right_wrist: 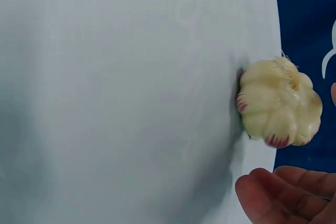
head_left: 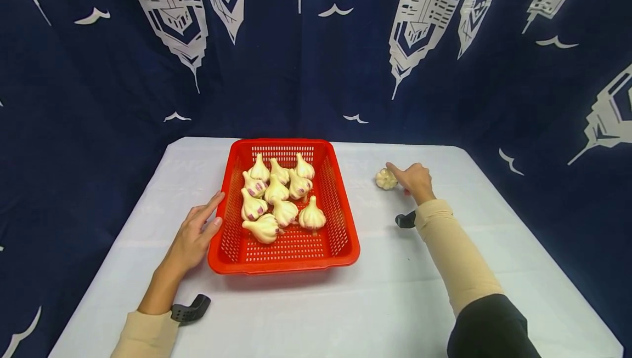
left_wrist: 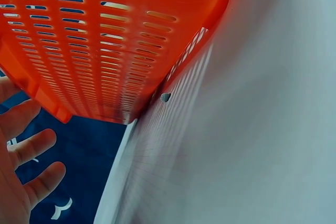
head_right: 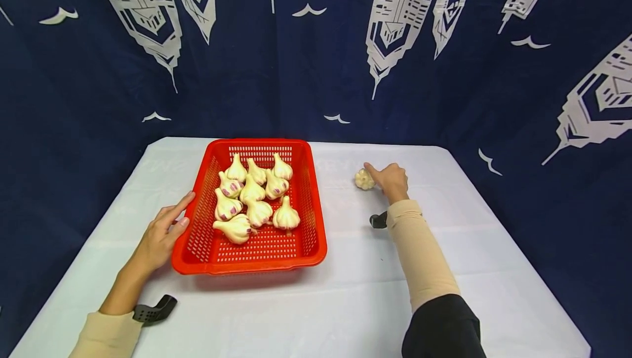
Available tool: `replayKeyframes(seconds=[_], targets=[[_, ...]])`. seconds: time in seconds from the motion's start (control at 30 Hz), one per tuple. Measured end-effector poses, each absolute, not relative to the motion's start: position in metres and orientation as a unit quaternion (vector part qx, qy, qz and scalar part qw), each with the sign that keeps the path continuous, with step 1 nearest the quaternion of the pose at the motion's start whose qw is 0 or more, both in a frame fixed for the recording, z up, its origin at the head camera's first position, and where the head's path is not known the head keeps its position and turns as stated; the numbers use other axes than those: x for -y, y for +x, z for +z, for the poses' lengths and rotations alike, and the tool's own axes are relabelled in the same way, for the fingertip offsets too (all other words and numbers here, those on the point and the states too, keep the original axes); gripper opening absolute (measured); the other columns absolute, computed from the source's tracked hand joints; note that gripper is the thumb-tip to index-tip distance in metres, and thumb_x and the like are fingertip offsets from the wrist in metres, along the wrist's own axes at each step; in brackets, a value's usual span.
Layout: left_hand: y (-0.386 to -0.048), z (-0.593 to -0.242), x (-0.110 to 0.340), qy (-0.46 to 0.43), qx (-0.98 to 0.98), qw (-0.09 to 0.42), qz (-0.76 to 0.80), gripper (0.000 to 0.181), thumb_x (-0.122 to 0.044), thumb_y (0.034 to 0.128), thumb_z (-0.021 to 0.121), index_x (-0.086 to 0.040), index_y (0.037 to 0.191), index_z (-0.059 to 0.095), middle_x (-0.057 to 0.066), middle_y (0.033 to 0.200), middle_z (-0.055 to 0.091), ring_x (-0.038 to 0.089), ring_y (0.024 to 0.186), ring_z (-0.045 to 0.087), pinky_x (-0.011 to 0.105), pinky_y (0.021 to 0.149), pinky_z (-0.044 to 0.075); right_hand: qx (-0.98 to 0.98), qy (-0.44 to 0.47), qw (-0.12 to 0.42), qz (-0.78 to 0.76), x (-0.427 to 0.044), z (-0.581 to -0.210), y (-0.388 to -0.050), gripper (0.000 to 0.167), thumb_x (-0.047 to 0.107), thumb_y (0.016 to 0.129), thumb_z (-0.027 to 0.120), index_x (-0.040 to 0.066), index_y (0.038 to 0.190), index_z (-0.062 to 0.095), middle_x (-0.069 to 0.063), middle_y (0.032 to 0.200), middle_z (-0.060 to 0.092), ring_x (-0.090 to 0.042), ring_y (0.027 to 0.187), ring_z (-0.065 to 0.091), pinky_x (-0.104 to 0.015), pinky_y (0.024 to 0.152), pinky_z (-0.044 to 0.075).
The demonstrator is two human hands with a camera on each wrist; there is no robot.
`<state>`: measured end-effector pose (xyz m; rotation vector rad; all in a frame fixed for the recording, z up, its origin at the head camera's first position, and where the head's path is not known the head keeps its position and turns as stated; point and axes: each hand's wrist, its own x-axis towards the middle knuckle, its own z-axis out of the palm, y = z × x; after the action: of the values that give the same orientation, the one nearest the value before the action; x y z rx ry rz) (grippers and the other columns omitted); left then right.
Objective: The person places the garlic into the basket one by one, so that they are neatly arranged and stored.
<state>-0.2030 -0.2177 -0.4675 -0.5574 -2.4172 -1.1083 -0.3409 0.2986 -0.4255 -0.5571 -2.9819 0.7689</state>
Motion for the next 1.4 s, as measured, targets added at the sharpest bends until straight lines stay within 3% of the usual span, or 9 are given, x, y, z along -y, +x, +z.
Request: replayKeyframes(seconds=[0.2, 0.5, 0.8, 1.0, 1.27, 1.4], targets=[[-0.204, -0.468, 0.217, -0.200, 0.874, 0.204, -0.394, 0.051, -0.016, 0.0974, 0.054, -0.008, 0.147, 0.047, 0.014, 0.150, 0.046, 0.029, 0.115, 0.049, 0.046, 0.086, 0.042, 0.952, -0.181, -0.017, 0.247, -0.300, -0.429, -0.342, 0.090, 0.070, 0.087, 0.050, -0.016, 0.110, 0.061, -0.016, 0.064, 0.068, -0.021, 0.055, 0.064, -0.029, 0.057, 0.044], [-0.203, -0.467, 0.216, -0.192, 0.876, 0.198, -0.395, 0.052, -0.017, 0.0975, 0.052, -0.008, 0.148, 0.046, 0.013, 0.150, 0.045, 0.030, 0.115, 0.048, 0.051, 0.087, 0.043, 0.945, -0.183, -0.003, 0.270, -0.296, -0.433, -0.347, 0.064, 0.056, 0.088, 0.055, -0.007, 0.093, 0.065, -0.012, 0.063, 0.066, -0.017, 0.051, 0.062, -0.027, 0.056, 0.043], [-0.204, -0.467, 0.216, -0.197, 0.876, 0.197, -0.394, 0.051, -0.018, 0.0979, 0.053, -0.009, 0.148, 0.046, 0.013, 0.150, 0.045, 0.029, 0.116, 0.048, 0.049, 0.087, 0.042, 0.942, -0.179, 0.008, 0.283, -0.296, -0.434, -0.347, 0.058, 0.049, 0.088, 0.056, -0.008, 0.095, 0.065, -0.012, 0.066, 0.067, -0.017, 0.052, 0.061, -0.025, 0.054, 0.043], [-0.204, -0.467, 0.216, -0.204, 0.871, 0.212, -0.392, 0.051, -0.014, 0.0968, 0.053, -0.008, 0.147, 0.048, 0.013, 0.149, 0.047, 0.029, 0.114, 0.050, 0.041, 0.086, 0.041, 0.937, -0.170, 0.027, 0.303, -0.298, -0.429, -0.346, 0.059, 0.046, 0.087, 0.057, -0.011, 0.099, 0.068, -0.017, 0.075, 0.070, -0.021, 0.056, 0.068, -0.022, 0.051, 0.046], [-0.204, -0.467, 0.218, -0.205, 0.869, 0.216, -0.396, 0.051, -0.012, 0.0969, 0.054, -0.009, 0.147, 0.047, 0.013, 0.149, 0.047, 0.027, 0.114, 0.049, 0.036, 0.086, 0.040, 0.933, -0.135, 0.049, 0.331, -0.295, -0.419, -0.345, 0.064, 0.047, 0.089, 0.057, -0.010, 0.117, 0.065, -0.025, 0.104, 0.071, -0.025, 0.074, 0.073, -0.038, 0.085, 0.052], [-0.203, -0.467, 0.218, -0.204, 0.867, 0.215, -0.400, 0.051, -0.012, 0.0970, 0.054, -0.009, 0.147, 0.048, 0.013, 0.149, 0.047, 0.027, 0.113, 0.049, 0.035, 0.085, 0.039, 0.925, -0.125, 0.064, 0.352, -0.291, -0.415, -0.345, 0.062, 0.044, 0.088, 0.058, -0.009, 0.120, 0.063, -0.027, 0.112, 0.068, -0.023, 0.076, 0.073, -0.032, 0.077, 0.055]])
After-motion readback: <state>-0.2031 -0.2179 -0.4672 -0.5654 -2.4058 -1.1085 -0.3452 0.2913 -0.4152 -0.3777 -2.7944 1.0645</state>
